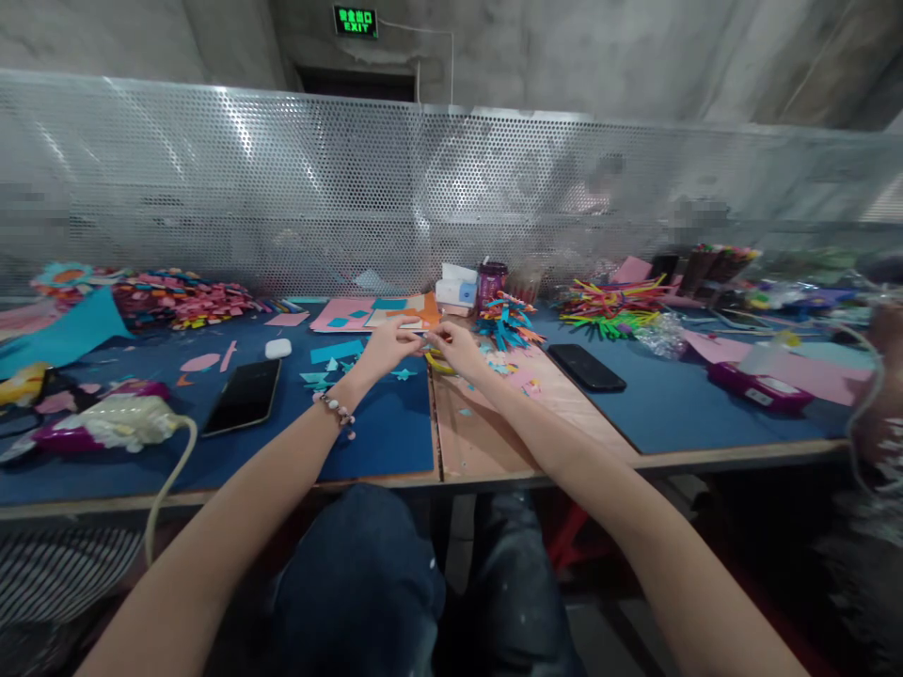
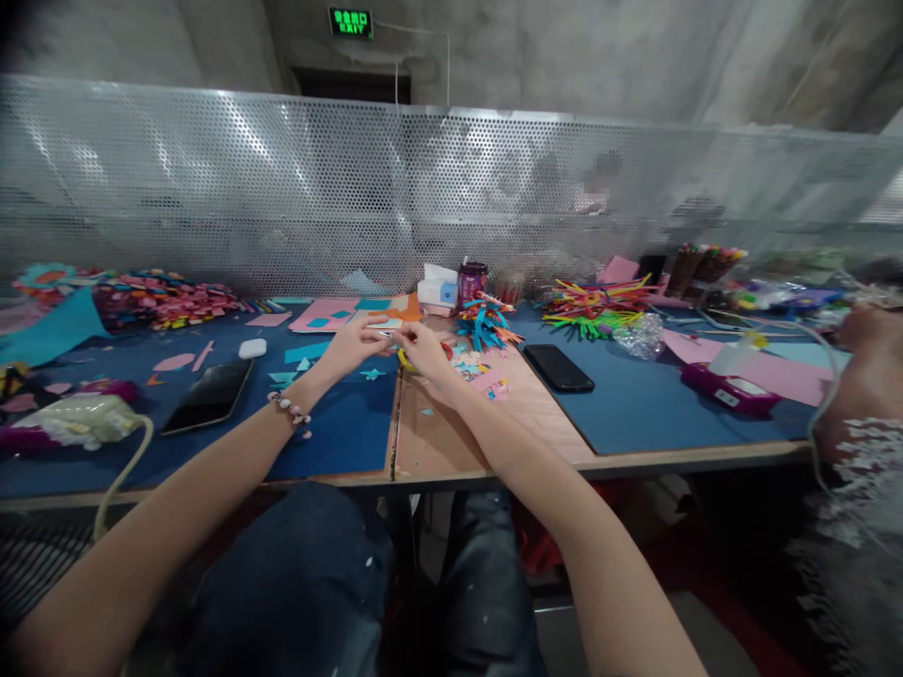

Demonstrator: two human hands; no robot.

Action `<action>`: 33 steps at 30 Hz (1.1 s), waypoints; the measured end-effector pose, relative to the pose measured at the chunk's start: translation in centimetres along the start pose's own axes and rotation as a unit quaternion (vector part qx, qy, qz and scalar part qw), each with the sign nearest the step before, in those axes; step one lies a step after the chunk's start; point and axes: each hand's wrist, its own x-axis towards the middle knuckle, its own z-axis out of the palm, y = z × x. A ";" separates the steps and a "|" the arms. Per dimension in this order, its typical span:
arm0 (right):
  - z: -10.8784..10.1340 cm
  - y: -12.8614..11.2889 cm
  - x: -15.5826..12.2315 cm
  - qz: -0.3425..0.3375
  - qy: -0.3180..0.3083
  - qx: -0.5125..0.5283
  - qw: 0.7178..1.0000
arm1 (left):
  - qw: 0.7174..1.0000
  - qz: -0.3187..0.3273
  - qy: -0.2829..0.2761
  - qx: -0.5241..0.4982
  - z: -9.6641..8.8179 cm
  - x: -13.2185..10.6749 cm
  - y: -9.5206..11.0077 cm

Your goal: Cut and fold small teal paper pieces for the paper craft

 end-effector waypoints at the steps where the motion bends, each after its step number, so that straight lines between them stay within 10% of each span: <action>1: 0.0 0.1 0.0 -0.001 0.003 -0.009 1.000 | 1.000 -0.004 -0.003 -0.005 0.0 0.0 0.0; 33: -0.6 -0.3 0.1 0.028 -0.023 -0.004 0.999 | 0.996 -0.072 -0.049 0.031 -0.5 -0.6 0.3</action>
